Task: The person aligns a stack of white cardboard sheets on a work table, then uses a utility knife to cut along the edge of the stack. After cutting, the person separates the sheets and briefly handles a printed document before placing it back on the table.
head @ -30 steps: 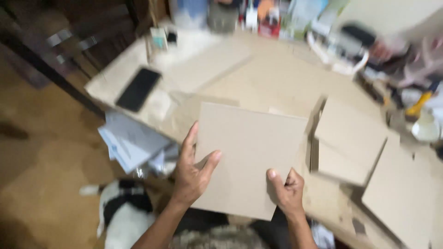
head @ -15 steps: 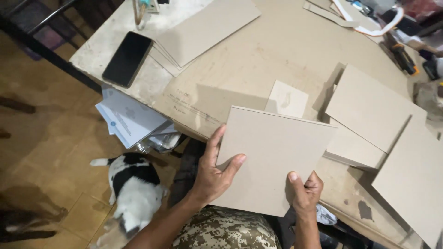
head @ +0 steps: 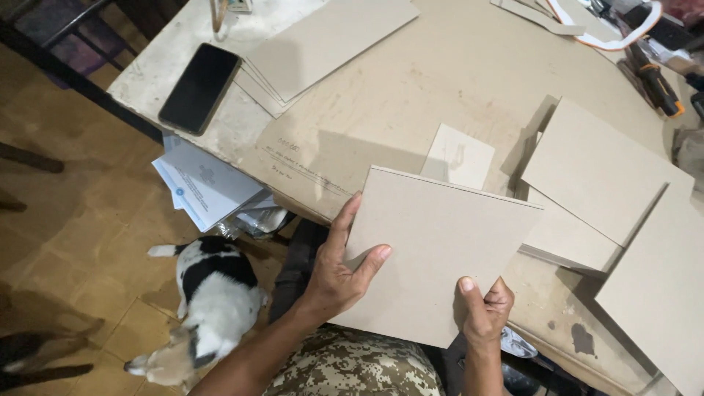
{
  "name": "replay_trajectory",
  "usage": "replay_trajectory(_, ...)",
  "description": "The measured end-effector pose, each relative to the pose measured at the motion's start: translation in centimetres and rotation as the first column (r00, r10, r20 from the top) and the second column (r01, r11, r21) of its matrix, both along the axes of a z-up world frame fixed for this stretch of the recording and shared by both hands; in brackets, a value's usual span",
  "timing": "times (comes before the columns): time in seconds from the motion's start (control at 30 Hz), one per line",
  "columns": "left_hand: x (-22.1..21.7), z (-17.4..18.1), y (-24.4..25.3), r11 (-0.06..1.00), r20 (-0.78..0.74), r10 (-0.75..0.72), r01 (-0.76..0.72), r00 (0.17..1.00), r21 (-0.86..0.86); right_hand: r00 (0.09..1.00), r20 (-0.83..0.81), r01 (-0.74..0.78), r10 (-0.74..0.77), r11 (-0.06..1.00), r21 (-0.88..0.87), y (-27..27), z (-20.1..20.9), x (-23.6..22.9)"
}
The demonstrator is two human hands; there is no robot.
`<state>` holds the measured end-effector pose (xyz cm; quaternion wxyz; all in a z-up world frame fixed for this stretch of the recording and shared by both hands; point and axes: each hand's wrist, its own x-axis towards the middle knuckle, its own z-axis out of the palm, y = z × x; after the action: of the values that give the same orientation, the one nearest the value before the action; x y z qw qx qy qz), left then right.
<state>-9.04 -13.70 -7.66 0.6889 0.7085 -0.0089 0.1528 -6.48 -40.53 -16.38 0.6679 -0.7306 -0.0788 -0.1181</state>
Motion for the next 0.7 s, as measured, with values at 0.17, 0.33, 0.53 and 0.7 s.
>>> replay_trajectory(0.17, 0.1, -0.5, 0.0, 1.0, 0.009, -0.003, 0.003, 1.0, -0.013, 1.0, -0.017, -0.013, 0.013, 1.0, 0.026, 1.1, 1.5, -0.2)
replay_trajectory(0.33, 0.2, -1.3, 0.1, 1.0, 0.049, -0.005, 0.005, 0.999, -0.002, 0.999, 0.004, -0.046, 0.046, 0.995, 0.094, 1.1, 0.9, -0.2)
replay_trajectory(0.53, 0.2, -1.5, 0.3, 0.999, 0.018, -0.01, 0.01, 1.0, -0.031, 0.998, -0.002, -0.062, 0.063, 0.992, 0.108, 0.8, 0.5, -0.2)
replay_trajectory(0.7, 0.2, -1.1, 0.4, 0.999, -0.008, -0.022, 0.022, 1.0, -0.048, 0.999, -0.014, -0.029, 0.03, 0.998, 0.062, 1.1, 1.0, -0.3)
